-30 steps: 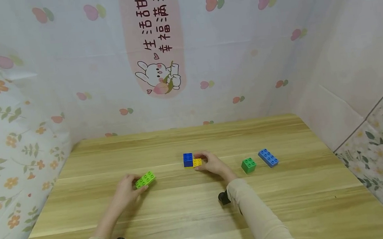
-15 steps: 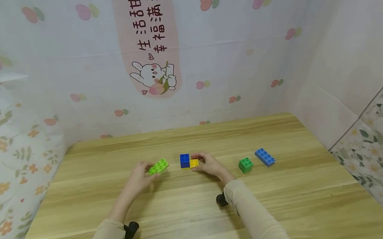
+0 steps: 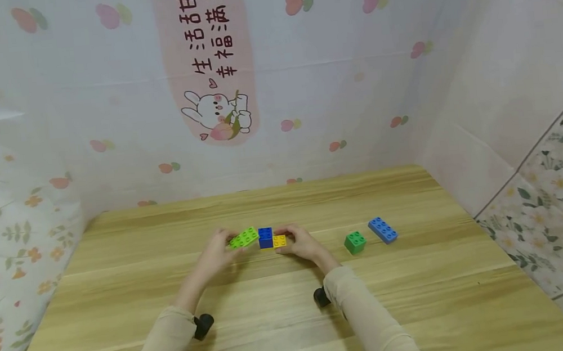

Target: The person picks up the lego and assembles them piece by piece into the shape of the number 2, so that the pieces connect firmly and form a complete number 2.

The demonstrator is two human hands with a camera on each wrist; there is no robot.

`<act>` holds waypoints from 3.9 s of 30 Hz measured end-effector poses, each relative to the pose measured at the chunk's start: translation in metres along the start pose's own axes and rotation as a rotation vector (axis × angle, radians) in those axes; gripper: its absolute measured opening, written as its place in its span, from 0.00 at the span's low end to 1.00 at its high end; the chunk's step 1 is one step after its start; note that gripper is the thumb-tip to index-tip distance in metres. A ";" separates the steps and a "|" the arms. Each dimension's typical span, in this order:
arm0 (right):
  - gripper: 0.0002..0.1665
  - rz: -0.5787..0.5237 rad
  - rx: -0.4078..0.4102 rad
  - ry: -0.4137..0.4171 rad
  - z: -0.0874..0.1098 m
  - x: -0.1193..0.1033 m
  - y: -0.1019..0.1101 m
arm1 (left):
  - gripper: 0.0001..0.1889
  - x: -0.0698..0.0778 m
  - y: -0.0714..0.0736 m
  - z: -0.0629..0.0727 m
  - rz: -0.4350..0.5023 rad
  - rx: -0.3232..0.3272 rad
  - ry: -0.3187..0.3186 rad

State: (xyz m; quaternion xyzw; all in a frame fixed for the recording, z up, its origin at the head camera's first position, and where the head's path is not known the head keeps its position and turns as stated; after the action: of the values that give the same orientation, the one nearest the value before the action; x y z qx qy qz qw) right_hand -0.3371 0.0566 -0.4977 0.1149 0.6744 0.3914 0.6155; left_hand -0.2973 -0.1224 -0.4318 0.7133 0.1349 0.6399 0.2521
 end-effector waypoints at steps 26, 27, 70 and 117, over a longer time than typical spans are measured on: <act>0.24 0.068 0.020 0.030 0.000 -0.001 -0.001 | 0.21 0.023 -0.031 -0.028 -0.042 -0.081 -0.009; 0.24 0.070 0.019 0.031 0.000 -0.001 -0.001 | 0.20 0.024 -0.032 -0.029 -0.043 -0.083 -0.016; 0.27 0.038 0.014 0.040 0.003 0.000 -0.004 | 0.19 0.019 -0.052 -0.043 0.028 -0.234 0.056; 0.28 0.061 -0.001 -0.049 -0.006 0.005 0.007 | 0.20 0.030 -0.047 -0.066 -0.025 -0.289 0.168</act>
State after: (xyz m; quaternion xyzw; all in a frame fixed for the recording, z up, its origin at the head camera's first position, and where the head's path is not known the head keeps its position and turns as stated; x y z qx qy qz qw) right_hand -0.3454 0.0619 -0.4968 0.1447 0.6549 0.4075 0.6198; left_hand -0.3513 -0.0551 -0.4283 0.6119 0.0707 0.7068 0.3480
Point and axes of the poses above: each hand's wrist, its own z-axis away from the middle knuckle, its own y-axis out of the back of the hand, x = y × z, the point moved 8 cm from there along -z, towards the middle knuckle, and after that the axes turned 14 degrees about z, right-handed, at the moved point
